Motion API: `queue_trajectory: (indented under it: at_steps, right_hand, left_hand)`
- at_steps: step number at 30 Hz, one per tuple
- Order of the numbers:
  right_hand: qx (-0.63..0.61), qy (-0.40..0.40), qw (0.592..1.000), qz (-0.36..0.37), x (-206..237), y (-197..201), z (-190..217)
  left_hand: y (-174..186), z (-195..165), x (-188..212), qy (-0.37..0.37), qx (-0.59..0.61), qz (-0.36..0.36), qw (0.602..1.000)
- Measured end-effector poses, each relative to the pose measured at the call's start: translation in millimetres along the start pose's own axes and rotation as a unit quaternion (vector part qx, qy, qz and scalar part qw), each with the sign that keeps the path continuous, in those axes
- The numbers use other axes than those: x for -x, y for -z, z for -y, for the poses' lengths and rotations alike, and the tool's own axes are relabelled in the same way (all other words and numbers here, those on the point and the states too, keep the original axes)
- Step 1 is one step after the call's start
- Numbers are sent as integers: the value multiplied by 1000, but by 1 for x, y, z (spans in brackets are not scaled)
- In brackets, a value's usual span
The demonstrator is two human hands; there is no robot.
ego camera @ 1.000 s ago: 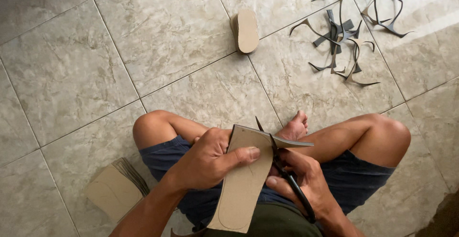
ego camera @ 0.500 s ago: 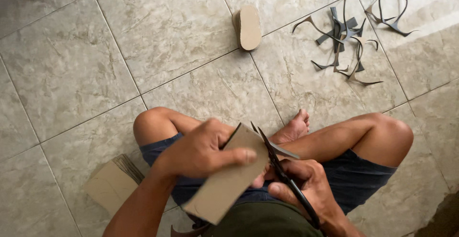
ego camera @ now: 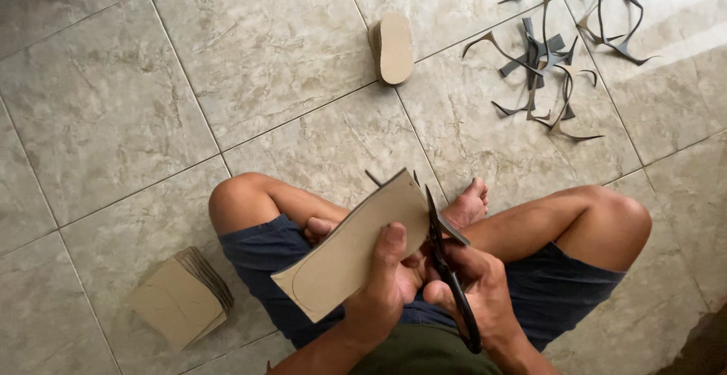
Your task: The person sits cross-legged on a tiled floor and cuts insole shapes out of cardboard sheets with scissors, following drawn outlines. They trim the edges of each cut insole, set finished insoles on the floor beside them, and toss the curved cardboard scraps onto a growing scrap pile.
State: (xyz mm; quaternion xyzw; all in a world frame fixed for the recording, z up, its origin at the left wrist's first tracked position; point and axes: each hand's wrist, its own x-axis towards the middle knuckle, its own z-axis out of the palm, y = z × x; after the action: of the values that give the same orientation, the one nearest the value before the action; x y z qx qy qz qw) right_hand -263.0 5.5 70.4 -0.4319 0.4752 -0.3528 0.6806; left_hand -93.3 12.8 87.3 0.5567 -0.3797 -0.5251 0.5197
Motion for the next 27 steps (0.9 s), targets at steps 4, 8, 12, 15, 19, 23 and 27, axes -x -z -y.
queue_trajectory:
  at_steps: [4, 8, 12, 15, 19, 23, 27]
  right_hand:
    - [-50, 30, 998, 9, 1, -3, -1]
    - [-23, 55, 998, -6, 7, -1, -12]
    - [28, 12, 999, -12, 9, 5, -11]
    - [9, 63, 998, 13, 6, 2, 0]
    - [-25, 82, 996, 21, 3, -6, 12]
    - [8, 25, 1000, -10, 4, -6, 16]
    - [-2, 63, 998, 23, 2, -2, 15]
  left_hand:
    - [-3, -4, 3, -52, -38, -42, 997]
    - [-2, -4, 2, -82, -59, -51, 994]
    - [5, -7, -2, 18, 39, -45, 998]
    - [7, -12, -5, -39, 5, 9, 999]
    - [8, -17, -6, 36, 95, 22, 995]
    - [15, -16, -14, 53, 148, 53, 986]
    - [18, -16, -15, 113, 141, 83, 980]
